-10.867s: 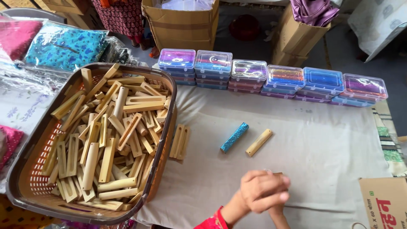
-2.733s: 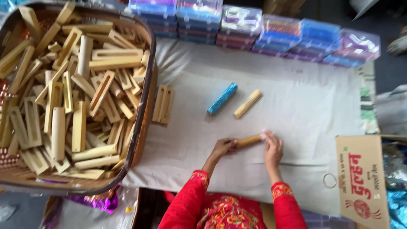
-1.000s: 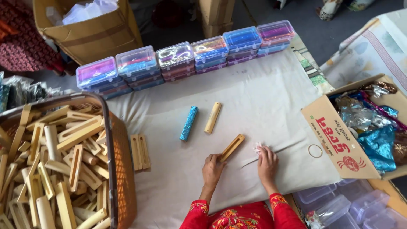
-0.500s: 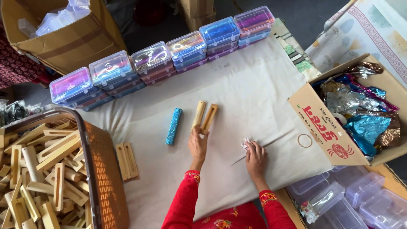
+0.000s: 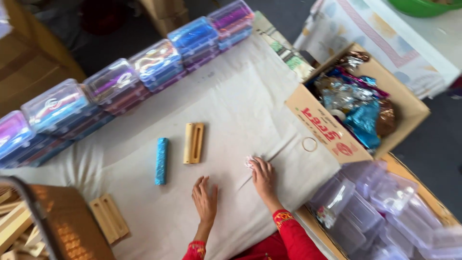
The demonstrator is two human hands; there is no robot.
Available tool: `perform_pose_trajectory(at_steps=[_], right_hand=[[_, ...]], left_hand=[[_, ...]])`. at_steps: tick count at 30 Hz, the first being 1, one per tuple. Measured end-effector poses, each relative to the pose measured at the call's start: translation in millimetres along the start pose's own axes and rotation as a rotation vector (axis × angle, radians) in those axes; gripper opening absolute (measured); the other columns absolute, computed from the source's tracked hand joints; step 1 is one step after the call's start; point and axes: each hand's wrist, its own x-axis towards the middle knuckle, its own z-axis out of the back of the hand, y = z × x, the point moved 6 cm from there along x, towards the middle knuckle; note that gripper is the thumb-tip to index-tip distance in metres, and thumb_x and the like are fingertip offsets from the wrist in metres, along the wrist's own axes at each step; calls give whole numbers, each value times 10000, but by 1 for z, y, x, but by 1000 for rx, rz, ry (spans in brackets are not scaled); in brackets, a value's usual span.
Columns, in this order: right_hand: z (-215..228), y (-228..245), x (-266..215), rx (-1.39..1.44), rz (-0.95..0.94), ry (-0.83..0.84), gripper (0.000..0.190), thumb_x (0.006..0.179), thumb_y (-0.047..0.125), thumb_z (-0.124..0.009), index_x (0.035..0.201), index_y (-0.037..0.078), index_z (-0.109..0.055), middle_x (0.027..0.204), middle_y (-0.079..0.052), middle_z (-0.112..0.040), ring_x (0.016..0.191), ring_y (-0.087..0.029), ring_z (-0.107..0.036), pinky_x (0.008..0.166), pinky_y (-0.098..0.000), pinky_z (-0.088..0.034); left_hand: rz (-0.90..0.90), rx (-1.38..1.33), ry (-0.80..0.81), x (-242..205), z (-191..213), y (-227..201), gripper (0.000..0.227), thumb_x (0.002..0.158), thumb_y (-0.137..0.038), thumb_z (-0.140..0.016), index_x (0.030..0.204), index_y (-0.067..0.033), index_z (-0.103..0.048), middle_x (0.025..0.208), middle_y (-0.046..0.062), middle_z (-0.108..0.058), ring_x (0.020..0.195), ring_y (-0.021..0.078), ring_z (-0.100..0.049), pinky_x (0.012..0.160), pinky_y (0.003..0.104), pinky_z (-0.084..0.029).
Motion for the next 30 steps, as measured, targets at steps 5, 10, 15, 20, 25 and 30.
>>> perform_pose_trajectory(at_steps=[5, 10, 15, 20, 25, 30], right_hand=[[3, 1, 5, -4, -1, 7, 378, 887, 97, -668, 1254, 185, -639, 1319, -24, -622, 1166, -290, -571, 975, -466, -455], [0, 1, 3, -23, -7, 41, 362, 908, 105, -658, 1260, 182, -630, 1321, -27, -617, 1161, -293, -564, 955, -471, -446], [-3, -1, 2, 3, -15, 52, 363, 909, 95, -648, 1265, 167, -632, 1330, -33, -605, 1194, -293, -555, 990, -475, -437], [-3, -5, 0, 47, 8, 62, 381, 881, 85, -668, 1248, 184, -635, 1332, -47, -605, 1210, -308, -558, 996, -476, -440], [-10, -7, 0, 129, 108, 67, 400, 860, 72, -704, 1234, 215, -689, 1334, -52, -615, 1235, -306, -583, 1017, -478, -444], [-33, -45, 5, 164, 139, 143, 303, 880, 94, -759, 1155, 219, -765, 1142, -64, -672, 1090, -292, -640, 952, -436, -515]], left_hand=[[11, 55, 184, -42, -18, -21, 600, 894, -273, -710, 1432, -109, -502, 1476, 96, -515, 1388, 298, -453, 1143, 508, -307], [-77, 190, 348, -66, -27, -28, 686, 924, -347, -635, 1515, -100, -391, 1592, 84, -380, 1497, 262, -292, 1223, 562, -131], [-70, 182, 338, -76, -20, -22, 662, 928, -333, -640, 1501, -94, -411, 1600, 90, -374, 1486, 255, -326, 1220, 533, -195], [17, 251, 297, -100, -11, -21, 654, 909, -321, -663, 1487, -111, -441, 1579, 86, -391, 1470, 256, -339, 1196, 514, -240], [233, 173, 166, -105, 4, -26, 574, 911, -258, -695, 1435, -116, -509, 1551, 83, -451, 1465, 266, -368, 1202, 495, -255], [300, -36, 145, -93, 17, -47, 407, 974, -208, -686, 1360, -131, -579, 1408, 94, -565, 1213, 305, -599, 1018, 461, -480]])
